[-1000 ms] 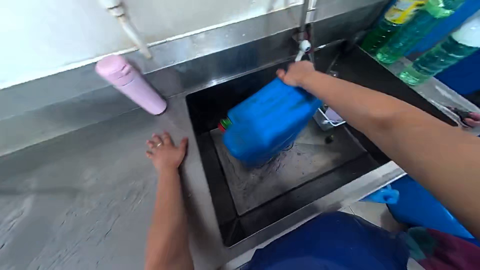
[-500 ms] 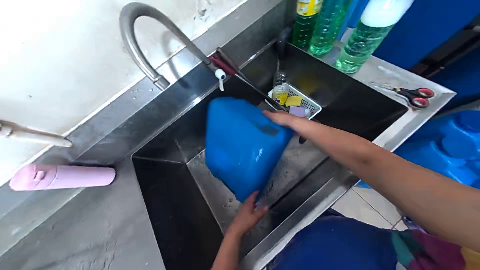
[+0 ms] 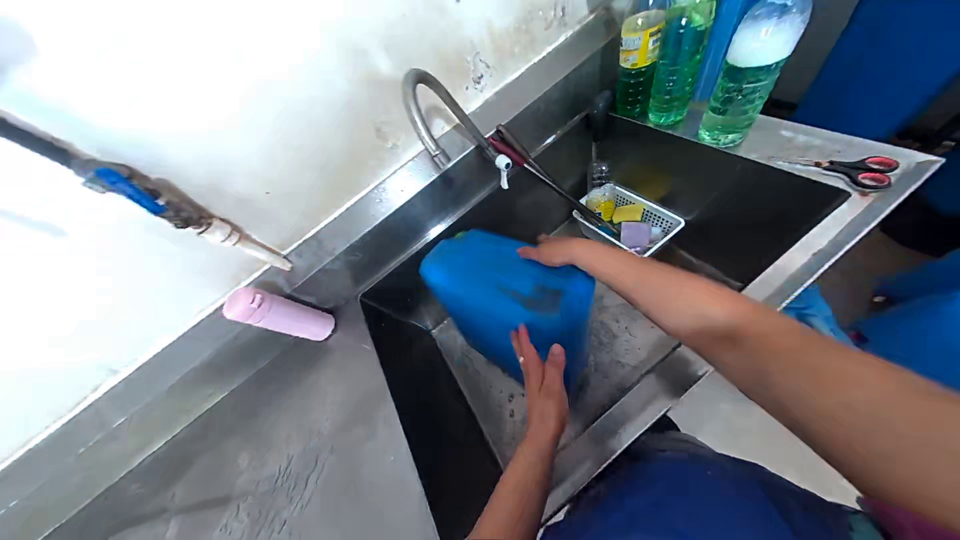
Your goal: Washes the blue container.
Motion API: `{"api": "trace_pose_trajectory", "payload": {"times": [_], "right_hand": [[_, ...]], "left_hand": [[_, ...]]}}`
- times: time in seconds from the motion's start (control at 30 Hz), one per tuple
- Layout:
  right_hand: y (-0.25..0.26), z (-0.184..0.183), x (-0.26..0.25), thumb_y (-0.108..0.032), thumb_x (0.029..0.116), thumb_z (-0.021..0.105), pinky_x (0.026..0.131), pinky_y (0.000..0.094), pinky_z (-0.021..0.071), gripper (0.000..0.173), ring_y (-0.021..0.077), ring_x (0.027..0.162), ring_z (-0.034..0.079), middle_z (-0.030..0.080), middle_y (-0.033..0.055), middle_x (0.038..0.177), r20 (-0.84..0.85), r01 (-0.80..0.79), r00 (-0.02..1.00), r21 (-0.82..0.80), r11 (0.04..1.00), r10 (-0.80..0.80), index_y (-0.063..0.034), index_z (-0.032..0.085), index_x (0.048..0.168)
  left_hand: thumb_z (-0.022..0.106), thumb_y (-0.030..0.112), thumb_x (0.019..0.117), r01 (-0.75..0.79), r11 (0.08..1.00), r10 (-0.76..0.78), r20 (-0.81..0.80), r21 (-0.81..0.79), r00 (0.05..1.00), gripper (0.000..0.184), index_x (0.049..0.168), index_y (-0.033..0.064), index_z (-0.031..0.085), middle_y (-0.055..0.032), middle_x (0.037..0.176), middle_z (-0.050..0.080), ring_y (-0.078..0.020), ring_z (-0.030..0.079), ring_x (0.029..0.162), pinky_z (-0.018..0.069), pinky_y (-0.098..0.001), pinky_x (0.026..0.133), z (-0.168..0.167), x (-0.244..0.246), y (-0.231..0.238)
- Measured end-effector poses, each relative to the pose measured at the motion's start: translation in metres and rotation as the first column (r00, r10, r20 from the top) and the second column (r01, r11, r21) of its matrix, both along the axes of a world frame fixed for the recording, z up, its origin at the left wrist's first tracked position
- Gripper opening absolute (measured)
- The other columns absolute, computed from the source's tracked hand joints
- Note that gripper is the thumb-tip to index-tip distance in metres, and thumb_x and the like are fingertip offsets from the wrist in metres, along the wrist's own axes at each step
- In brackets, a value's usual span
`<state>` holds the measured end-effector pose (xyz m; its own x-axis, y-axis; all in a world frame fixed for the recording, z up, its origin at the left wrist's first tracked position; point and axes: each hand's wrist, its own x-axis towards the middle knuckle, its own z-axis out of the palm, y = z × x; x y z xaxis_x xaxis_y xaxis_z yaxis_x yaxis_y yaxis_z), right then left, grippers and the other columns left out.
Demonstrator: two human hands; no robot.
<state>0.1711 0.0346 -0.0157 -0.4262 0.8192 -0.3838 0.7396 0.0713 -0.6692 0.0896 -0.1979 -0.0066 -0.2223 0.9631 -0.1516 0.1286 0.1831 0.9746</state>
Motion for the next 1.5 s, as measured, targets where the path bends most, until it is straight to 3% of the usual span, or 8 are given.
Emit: {"api": "trace_pose_trajectory", "payload": {"times": [0.17, 0.33, 0.47, 0.67, 0.93, 1.27, 1.4, 1.5], "right_hand": [[-0.098, 0.034, -0.028, -0.028, 0.1121, 0.029, 0.115, 0.0792, 0.0067, 0.054, 0.0456, 0.157, 0.011, 0.016, 0.0198, 0.171, -0.071, 0.005, 0.997, 0.282, 0.959, 0.016, -0.0154, 0.027, 0.164], [-0.095, 0.060, -0.033, -0.031, 0.1087, 0.049, 0.113, 0.0681, 0.0301, 0.048, 0.0443, 0.143, 0.042, 0.048, 0.0237, 0.152, -0.009, -0.198, 0.975, 0.426, 0.883, 0.223, -0.0059, 0.052, 0.149], [-0.051, 0.065, -0.028, -0.020, 0.1046, 0.050, 0.114, 0.0624, 0.0364, 0.038, 0.0376, 0.144, 0.045, 0.054, 0.0187, 0.150, -0.121, -0.281, 0.868, 0.680, 0.677, 0.481, -0.0043, 0.065, 0.136], [-0.055, 0.060, -0.012, -0.023, 0.1043, 0.059, 0.099, 0.0674, 0.0409, 0.033, 0.0489, 0.122, 0.058, 0.065, 0.0291, 0.123, 0.093, -0.631, 0.718, 0.504, 0.589, 0.689, 0.0073, 0.071, 0.111], [-0.040, 0.024, -0.027, -0.054, 0.1049, 0.049, 0.108, 0.0647, 0.0403, 0.072, 0.0475, 0.131, 0.054, 0.056, 0.0312, 0.140, 0.007, -0.306, 0.947, 0.312, 0.900, 0.320, 0.0066, 0.047, 0.144], [-0.007, 0.030, 0.004, -0.023, 0.0994, 0.063, 0.085, 0.0658, 0.0490, 0.029, 0.0467, 0.105, 0.065, 0.071, 0.0230, 0.108, 0.024, -0.574, 0.548, 0.737, 0.355, 0.836, -0.0012, 0.075, 0.112], [-0.025, 0.046, -0.055, -0.036, 0.0984, 0.056, 0.107, 0.0711, 0.0366, 0.041, 0.0435, 0.134, 0.055, 0.064, 0.0172, 0.139, 0.147, -0.571, 0.295, 0.820, 0.050, 0.944, -0.0047, 0.070, 0.121], [-0.005, 0.056, -0.141, -0.025, 0.1065, 0.044, 0.117, 0.0716, 0.0207, 0.040, 0.0409, 0.143, 0.047, 0.064, 0.0163, 0.139, 0.129, -0.668, 0.440, 0.708, 0.228, 0.889, -0.0039, 0.069, 0.130]], "left_hand": [[0.044, 0.052, 0.1062, 0.151, 0.961, -0.273, -0.727, -0.230, 0.630, 0.078, 0.162, 0.0018, 0.022, -0.0329, 0.167, 0.007, -0.0577, 0.012, 0.151, 0.0190, -0.0767, 0.113, 0.089, -0.078, 0.079], [0.059, 0.062, 0.0961, -0.072, 0.953, -0.262, -0.919, -0.295, 0.295, 0.078, 0.156, 0.0143, 0.043, -0.0346, 0.156, 0.035, -0.0585, 0.026, 0.146, 0.0228, -0.0788, 0.108, 0.087, -0.097, 0.178], [0.074, 0.017, 0.0898, 0.457, 0.844, -0.370, -0.921, -0.279, 0.119, 0.054, 0.140, 0.0025, 0.060, -0.0272, 0.150, 0.049, -0.0469, 0.035, 0.146, 0.0199, -0.0677, 0.118, 0.048, -0.071, 0.134], [0.057, 0.033, 0.0911, 0.541, 0.725, 0.255, -0.896, 0.426, 0.364, 0.036, 0.105, 0.0031, 0.070, -0.0194, 0.110, 0.069, -0.0408, 0.064, 0.115, 0.0407, -0.0653, 0.105, -0.015, -0.098, 0.022], [0.057, 0.064, 0.0964, -0.197, 0.955, -0.157, -0.942, -0.221, 0.298, 0.077, 0.156, 0.0167, 0.044, -0.0308, 0.155, 0.039, -0.0533, 0.033, 0.144, 0.0269, -0.0757, 0.108, 0.084, -0.132, 0.183], [0.063, 0.011, 0.0833, 0.852, 0.477, -0.040, -0.963, 0.217, 0.267, 0.017, 0.099, 0.0127, 0.071, -0.0088, 0.140, 0.064, -0.0353, 0.046, 0.144, 0.0314, -0.0589, 0.118, 0.002, -0.141, 0.051], [0.052, 0.013, 0.0913, 0.586, 0.710, 0.254, -0.918, 0.391, 0.305, 0.020, 0.104, 0.0072, 0.066, -0.0088, 0.137, 0.066, -0.0370, 0.051, 0.139, 0.0354, -0.0609, 0.114, -0.005, -0.181, 0.023], [0.067, 0.018, 0.0827, 0.121, 0.955, 0.218, -0.917, 0.271, 0.335, 0.055, 0.134, -0.0025, 0.063, -0.0228, 0.148, 0.054, -0.0520, 0.038, 0.144, 0.0262, -0.0761, 0.111, -0.010, -0.217, 0.012]]}}
